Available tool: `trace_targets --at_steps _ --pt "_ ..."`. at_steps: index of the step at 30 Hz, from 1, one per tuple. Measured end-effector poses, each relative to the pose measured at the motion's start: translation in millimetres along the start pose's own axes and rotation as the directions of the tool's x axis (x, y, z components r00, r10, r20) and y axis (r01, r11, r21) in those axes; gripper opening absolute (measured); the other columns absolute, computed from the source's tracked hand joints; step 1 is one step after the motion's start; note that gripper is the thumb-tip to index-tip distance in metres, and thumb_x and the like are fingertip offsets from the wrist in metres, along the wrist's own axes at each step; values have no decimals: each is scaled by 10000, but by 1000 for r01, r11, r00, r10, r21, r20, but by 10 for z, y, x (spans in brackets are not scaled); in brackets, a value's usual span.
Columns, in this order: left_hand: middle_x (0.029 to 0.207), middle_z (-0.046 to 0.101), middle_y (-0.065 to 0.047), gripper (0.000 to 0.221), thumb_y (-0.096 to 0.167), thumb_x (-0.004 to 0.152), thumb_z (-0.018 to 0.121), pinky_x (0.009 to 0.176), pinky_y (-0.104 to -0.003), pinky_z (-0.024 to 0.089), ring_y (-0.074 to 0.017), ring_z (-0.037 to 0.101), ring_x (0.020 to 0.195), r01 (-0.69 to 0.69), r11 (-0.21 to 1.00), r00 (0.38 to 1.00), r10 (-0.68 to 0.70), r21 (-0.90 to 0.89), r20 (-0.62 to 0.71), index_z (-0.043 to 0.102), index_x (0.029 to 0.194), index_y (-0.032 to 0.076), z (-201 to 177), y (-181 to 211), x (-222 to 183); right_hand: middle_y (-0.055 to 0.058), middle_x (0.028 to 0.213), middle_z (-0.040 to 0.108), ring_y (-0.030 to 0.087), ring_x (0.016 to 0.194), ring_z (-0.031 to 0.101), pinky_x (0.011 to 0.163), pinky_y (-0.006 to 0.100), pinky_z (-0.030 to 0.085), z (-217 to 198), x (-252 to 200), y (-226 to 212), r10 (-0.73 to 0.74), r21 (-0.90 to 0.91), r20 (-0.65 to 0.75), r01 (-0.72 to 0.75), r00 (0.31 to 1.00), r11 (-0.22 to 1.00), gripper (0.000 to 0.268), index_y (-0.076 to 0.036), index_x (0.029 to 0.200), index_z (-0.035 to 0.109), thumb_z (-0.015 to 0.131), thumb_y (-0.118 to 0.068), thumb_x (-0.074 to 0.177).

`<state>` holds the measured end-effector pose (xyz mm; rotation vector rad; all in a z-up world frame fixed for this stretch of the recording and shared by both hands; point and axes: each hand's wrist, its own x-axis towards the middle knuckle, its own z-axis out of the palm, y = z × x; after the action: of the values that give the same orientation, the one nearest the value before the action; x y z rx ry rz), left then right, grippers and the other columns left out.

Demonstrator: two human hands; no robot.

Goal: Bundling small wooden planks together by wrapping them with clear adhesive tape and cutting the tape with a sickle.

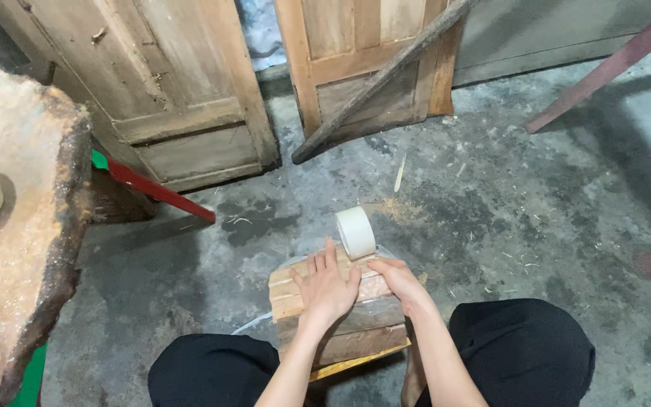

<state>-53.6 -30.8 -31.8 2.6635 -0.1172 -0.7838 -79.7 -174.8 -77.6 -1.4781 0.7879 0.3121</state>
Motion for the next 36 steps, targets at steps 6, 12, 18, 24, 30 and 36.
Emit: trace_targets --at_steps 6,12,18,24,30,36 --pt "1613 336 -148 844 579 957 308 1180 -724 33 -336 197 1554 19 999 1000 -19 26 24 99 1644 136 -32 21 18 262 1353 647 343 1311 596 993 464 528 14 -65 -110 39 -111 37 -35 999 993 712 -33 1349 686 777 -528 846" --pt "1629 323 -160 851 577 947 288 1174 -719 47 -353 186 1562 16 1000 999 -17 7 47 108 1645 125 -16 -13 110 161 974 774 217 806 760 666 393 627 -73 466 284 64 120 171 -85 983 989 455 10 1214 719 783 -285 874" --pt "1648 315 -132 808 569 957 252 1184 -718 52 -330 180 1571 9 999 996 -12 40 84 163 1640 147 -19 -28 162 152 971 734 217 836 733 679 443 608 -80 203 41 101 52 109 -107 989 993 456 -15 1160 750 777 -336 838" --pt "1644 327 -130 803 562 963 258 1185 -718 68 -324 192 1569 5 999 997 -8 42 73 173 1641 139 -26 -49 167 134 877 679 212 760 711 604 417 585 -129 341 167 86 3 69 -87 994 996 409 -7 1064 773 723 -338 828" --pt "1657 310 -121 798 546 965 252 1197 -706 71 -315 178 1575 11 1000 995 -13 25 98 167 1642 133 -139 3 96 103 755 649 182 609 657 458 325 509 -74 357 95 85 -18 50 -84 995 996 319 -10 925 766 739 -292 777" --pt "1662 299 -108 806 593 951 216 1187 -715 93 -319 169 1575 -7 999 995 2 44 104 232 1628 155 -72 -41 180 132 787 648 212 673 660 475 385 511 -57 509 215 70 -32 45 -69 997 997 351 -1 919 777 746 -316 767"
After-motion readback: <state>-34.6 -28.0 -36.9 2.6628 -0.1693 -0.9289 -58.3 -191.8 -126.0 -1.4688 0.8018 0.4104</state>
